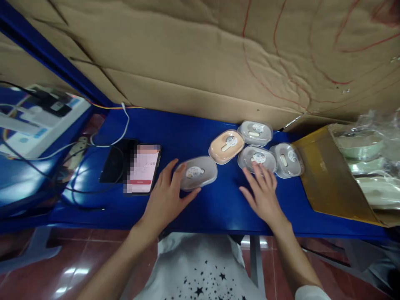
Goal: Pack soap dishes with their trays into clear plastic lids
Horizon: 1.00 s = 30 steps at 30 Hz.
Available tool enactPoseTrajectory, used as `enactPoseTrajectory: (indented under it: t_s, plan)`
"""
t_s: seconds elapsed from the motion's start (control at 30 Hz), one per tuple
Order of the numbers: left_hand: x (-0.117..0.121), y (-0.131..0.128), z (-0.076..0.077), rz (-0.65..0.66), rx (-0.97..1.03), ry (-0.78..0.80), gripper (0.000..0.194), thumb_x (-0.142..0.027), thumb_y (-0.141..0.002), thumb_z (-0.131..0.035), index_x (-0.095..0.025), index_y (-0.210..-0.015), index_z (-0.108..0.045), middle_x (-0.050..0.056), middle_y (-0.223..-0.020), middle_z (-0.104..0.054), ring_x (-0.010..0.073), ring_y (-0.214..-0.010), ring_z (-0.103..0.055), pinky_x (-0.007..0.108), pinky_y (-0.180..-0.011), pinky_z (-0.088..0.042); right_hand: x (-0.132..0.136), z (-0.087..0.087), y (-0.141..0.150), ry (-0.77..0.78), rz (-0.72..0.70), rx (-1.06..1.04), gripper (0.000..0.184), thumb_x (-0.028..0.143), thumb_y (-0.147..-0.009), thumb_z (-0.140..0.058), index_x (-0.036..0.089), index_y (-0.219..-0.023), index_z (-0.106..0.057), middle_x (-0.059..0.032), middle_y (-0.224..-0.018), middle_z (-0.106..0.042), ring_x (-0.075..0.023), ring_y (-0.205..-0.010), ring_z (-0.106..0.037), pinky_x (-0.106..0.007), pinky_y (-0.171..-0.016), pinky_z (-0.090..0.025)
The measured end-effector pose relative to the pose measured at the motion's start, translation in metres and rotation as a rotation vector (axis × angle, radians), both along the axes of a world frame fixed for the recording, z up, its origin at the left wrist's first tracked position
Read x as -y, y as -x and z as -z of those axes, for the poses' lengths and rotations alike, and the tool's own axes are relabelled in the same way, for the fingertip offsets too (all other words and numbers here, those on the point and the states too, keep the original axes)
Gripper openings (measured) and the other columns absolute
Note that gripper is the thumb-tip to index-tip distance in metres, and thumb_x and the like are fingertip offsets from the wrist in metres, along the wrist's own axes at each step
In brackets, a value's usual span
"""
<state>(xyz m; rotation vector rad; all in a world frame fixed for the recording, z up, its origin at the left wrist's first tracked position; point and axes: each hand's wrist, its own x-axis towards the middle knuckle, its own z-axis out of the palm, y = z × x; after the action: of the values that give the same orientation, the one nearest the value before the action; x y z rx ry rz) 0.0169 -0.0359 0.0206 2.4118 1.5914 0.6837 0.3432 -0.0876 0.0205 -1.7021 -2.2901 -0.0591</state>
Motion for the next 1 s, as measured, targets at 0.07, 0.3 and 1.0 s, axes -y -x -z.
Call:
enactPoseTrajectory:
  t_s: [0.07,0.3,1.0]
  plan:
    - [-0.016,-0.004,-0.003,-0.060,-0.036,-0.083,0.071,-0.045,-0.100,-0.072,-0.015,-0.156,-0.039,0.030,-0.159,-0.045,0.0484,-0.146,-0.053,0.065,-0.115,-0.053,-0.009,-0.005,-0.017,-0.049,0.107,0.022,0.078,0.036,-0.110,-0.058,0.033,-0.176,-0.016,-0.0124,-0.177,-0.036,-0.0387,-0.164,-0.033,-0.068,-0.129,-0.029]
    - [-0.039,-0.034,-0.025,0.046,-0.087,-0.201,0.051,-0.023,-0.106,-0.059,-0.018,-0.156,-0.046,0.025,-0.161,-0.047,0.0449,-0.147,-0.052,0.062,-0.114,-0.052,0.019,-0.013,-0.015,-0.025,-0.058,-0.056,0.058,0.027,-0.108,-0.063,0.036,-0.162,-0.047,-0.0074,-0.152,-0.065,-0.0327,-0.146,-0.055,-0.062,-0.123,-0.037]
    - [-0.141,-0.108,-0.063,0.230,-0.228,0.236,0.059,-0.051,-0.101,-0.064,-0.025,-0.153,-0.055,0.015,-0.150,-0.064,0.0368,-0.138,-0.061,0.052,-0.115,-0.039,0.015,-0.005,-0.020,0.091,-0.176,-0.166,0.063,0.045,-0.109,-0.059,0.034,-0.168,-0.039,-0.0106,-0.171,-0.048,-0.0334,-0.163,-0.036,-0.064,-0.127,-0.036]
